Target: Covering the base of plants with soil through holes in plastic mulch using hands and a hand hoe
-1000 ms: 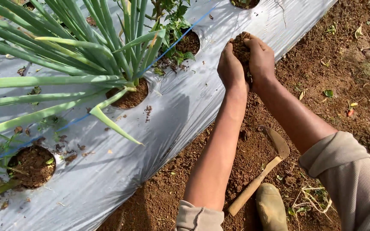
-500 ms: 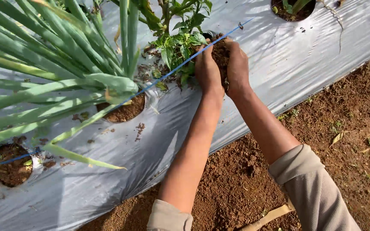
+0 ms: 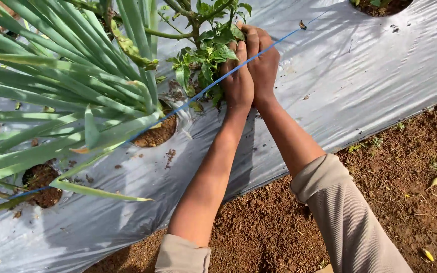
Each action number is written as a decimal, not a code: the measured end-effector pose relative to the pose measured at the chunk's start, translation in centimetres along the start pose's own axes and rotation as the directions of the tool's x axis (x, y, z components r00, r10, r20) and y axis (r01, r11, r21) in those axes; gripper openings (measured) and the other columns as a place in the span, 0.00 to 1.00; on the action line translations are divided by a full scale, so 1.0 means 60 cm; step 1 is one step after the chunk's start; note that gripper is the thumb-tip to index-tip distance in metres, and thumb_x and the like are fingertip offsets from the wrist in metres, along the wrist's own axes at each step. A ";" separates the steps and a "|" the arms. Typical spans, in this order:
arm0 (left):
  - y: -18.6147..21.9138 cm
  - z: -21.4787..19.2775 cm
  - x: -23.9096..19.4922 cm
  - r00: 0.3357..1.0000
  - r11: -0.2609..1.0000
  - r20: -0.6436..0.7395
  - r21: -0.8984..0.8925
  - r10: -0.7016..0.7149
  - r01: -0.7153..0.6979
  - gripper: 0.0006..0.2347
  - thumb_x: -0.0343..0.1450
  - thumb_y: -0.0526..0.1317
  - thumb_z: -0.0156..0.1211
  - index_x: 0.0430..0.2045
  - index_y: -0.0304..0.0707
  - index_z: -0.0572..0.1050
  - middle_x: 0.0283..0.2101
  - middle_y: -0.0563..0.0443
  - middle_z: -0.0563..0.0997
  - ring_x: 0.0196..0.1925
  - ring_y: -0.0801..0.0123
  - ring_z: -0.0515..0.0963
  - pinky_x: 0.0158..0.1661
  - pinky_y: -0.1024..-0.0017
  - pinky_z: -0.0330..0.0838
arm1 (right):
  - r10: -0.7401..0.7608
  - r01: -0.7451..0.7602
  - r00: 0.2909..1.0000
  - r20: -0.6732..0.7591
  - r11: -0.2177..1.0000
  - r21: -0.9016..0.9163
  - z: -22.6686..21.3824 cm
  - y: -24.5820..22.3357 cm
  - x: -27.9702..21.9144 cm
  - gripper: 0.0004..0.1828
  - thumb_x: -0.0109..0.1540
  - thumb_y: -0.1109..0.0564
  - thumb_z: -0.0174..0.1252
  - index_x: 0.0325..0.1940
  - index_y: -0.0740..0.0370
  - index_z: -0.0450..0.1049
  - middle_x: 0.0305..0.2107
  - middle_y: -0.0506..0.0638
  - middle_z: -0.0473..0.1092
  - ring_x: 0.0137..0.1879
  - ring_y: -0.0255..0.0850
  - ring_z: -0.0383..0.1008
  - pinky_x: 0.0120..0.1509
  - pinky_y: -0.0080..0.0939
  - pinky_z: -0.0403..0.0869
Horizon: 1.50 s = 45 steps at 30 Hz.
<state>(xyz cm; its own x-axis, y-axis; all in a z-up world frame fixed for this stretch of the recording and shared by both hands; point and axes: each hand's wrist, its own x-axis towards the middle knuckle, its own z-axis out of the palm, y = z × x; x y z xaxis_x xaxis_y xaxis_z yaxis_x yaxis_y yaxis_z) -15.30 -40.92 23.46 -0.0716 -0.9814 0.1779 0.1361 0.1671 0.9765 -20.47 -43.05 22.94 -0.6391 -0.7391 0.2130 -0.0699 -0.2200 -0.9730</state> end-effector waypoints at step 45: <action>0.054 -0.116 -0.078 0.795 0.367 0.578 0.791 -0.185 -0.490 0.19 0.70 0.37 0.59 0.58 0.39 0.71 0.53 0.32 0.77 0.52 0.36 0.80 0.49 0.41 0.77 | -0.050 0.479 0.822 0.568 0.600 -0.640 -0.205 0.017 -0.143 0.41 0.65 0.57 0.51 0.83 0.55 0.47 0.78 0.52 0.47 0.83 0.54 0.40 0.83 0.61 0.44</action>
<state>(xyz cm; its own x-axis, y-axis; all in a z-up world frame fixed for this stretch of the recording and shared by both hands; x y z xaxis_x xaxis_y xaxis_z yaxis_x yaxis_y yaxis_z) -7.67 -36.45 24.94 -0.6534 -0.7563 0.0314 -0.6962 0.6167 0.3674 -24.49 -29.08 19.03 -0.0867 -0.9577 0.2743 -0.8387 -0.0784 -0.5388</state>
